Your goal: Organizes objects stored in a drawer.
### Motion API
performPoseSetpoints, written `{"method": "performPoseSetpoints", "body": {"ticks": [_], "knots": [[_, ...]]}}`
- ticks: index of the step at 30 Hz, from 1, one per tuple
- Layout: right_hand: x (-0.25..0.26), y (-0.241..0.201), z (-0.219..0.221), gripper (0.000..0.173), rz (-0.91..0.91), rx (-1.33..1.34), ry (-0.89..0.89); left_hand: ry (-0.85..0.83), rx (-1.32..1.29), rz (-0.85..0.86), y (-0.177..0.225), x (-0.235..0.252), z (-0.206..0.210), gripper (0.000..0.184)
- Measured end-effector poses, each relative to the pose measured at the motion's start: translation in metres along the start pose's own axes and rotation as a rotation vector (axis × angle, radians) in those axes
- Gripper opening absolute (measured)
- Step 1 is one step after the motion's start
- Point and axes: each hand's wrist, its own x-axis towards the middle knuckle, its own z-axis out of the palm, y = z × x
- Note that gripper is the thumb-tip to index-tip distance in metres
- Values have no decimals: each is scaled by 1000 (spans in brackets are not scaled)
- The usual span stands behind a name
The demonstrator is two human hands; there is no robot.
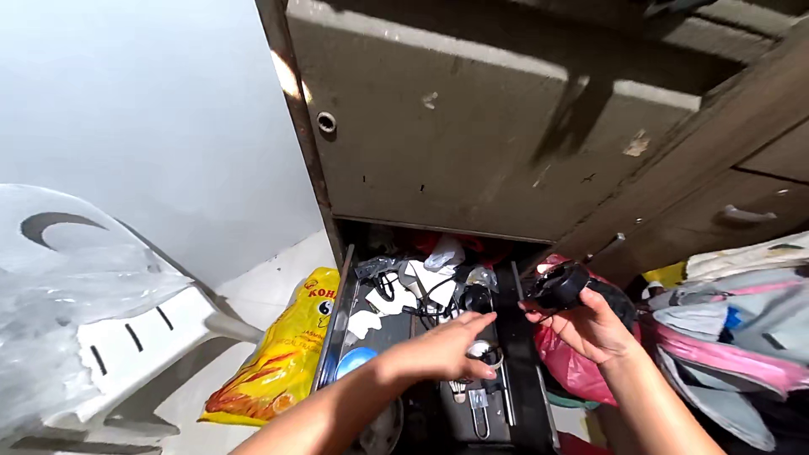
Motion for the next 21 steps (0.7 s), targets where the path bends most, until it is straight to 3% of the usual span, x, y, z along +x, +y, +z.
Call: {"method": "performPoseSetpoints", "body": {"ticks": [3,6,8,10,14,17,21], "knots": [[-3,-3,10,66,-66,61,-22,77,-149,71,12,15,16,94],[-6,1,9,59,-119,182,-111,386,-146,102,35,12,27,109],[-7,7,5,54,-160,226,-217,633,-39,258,40,13,31,114],[-10,14,6,49,-189,190,-278,758,107,448,42,17,26,114],[-14,23,25,35,-259,172,-441,708,303,682,53,22,6,110],[-18,30,50,49,-336,212,-427,741,384,793,53,25,6,102],[-21,54,58,61,-365,292,-362,882,486,783,55,20,18,103]]}}
